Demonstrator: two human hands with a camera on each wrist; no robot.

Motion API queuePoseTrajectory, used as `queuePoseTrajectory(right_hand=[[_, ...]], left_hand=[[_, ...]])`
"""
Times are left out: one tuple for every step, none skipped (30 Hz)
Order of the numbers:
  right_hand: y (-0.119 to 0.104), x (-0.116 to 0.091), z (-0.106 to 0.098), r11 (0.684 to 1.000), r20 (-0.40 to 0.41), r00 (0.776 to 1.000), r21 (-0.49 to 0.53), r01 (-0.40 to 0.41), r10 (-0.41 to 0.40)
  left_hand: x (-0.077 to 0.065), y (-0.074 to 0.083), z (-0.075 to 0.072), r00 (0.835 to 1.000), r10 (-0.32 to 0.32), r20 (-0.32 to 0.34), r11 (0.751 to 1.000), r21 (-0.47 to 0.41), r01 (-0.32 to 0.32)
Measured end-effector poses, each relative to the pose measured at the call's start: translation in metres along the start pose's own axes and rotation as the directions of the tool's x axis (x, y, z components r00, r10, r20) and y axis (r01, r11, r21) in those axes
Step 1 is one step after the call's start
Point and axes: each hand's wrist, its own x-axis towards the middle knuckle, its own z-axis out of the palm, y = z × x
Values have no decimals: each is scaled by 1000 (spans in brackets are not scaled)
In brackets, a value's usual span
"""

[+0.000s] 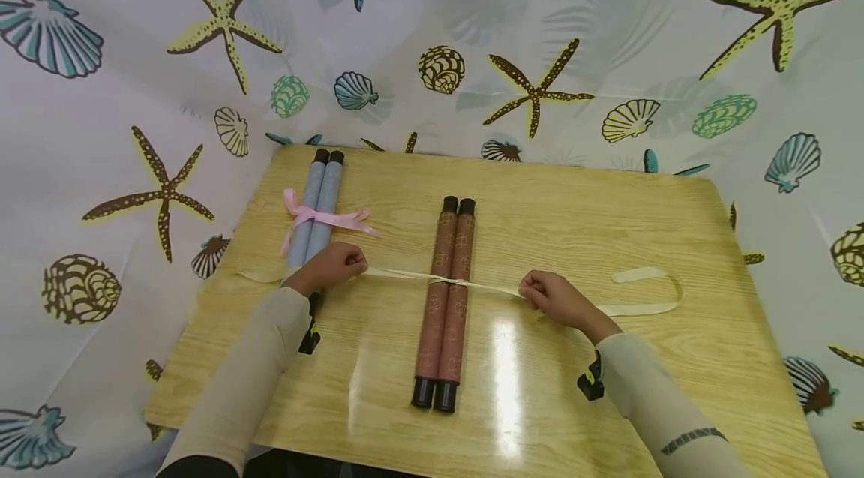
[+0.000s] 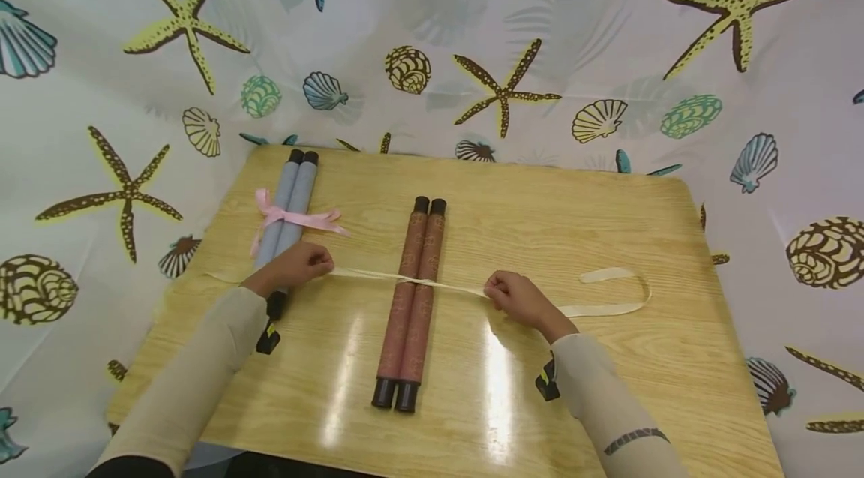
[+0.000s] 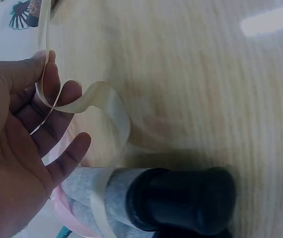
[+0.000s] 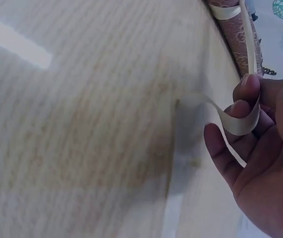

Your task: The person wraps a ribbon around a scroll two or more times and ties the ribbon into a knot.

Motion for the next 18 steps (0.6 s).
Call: queuePoseTrajectory(right_hand=[[2,0,0,1000,6,1000,0,0,0],[3,0,1,1000,9,1000,1,0,0],[4,0,2,1000,7,1000,3,-3,2],[5,0,2,1000,4,1000,-2,-3,3],[6,0,3,1000,-1,1000,-5,-3,3],[6,0,3,1000,-7,1000,-10,-2,2],[6,-1,3,1000,-13,1000,-16,-11,11],[5,-1,3,1000,-15,1000,-17,-10,9],[5,-1,4,1000,-17,1000,-19,-11,11],[4,-1,4,1000,-13,1000,-22,-10,10],[3,-2,4,1000,-12,1000,-25,-13,13],[3,-2,4,999,-10,1000,-33,-11,11],[2,-2,3,999,-10,1000,-42,-10,10],[1,-1,2,999,-10,1000,-45,-8,8],[1,-1,1,999,-11,1000,-48,-12,11],[1,0,-1,999,-10,1000,-50,-11,11],[0,0,-3,999,-10,1000,-50,-11,11],[0,1,-4,999,-9,1000,-49,-10,9]], left_hand=[[-2,-1,1,1000,-3,-10,1000,20,3],[-3,-3,3,1000,-15,-23,999,46,16],[-5,-4,5,999,-33,-32,997,65,35],[-6,-4,8,998,-42,-40,995,85,46],[-7,-6,11,997,-59,-46,993,98,63],[-7,-6,13,996,-78,-49,992,92,82],[-9,-7,16,994,-100,-54,993,63,103],[-10,-8,18,991,-122,-49,992,5,123],[-12,-9,20,989,-141,-41,988,-70,137],[-15,-10,21,988,-152,-32,977,-159,145],[-17,-10,21,985,-170,-14,949,-272,160],[-20,-8,21,985,-173,-6,912,-379,157],[-22,-5,20,985,-170,-2,865,-480,148],[-24,-2,19,988,-153,3,815,-566,128],[-25,2,17,991,-134,1,768,-632,104],[-25,7,15,994,-112,-9,720,-690,75],[-25,12,13,995,-95,-22,668,-743,47],[-25,17,11,996,-72,-48,619,-786,7]])
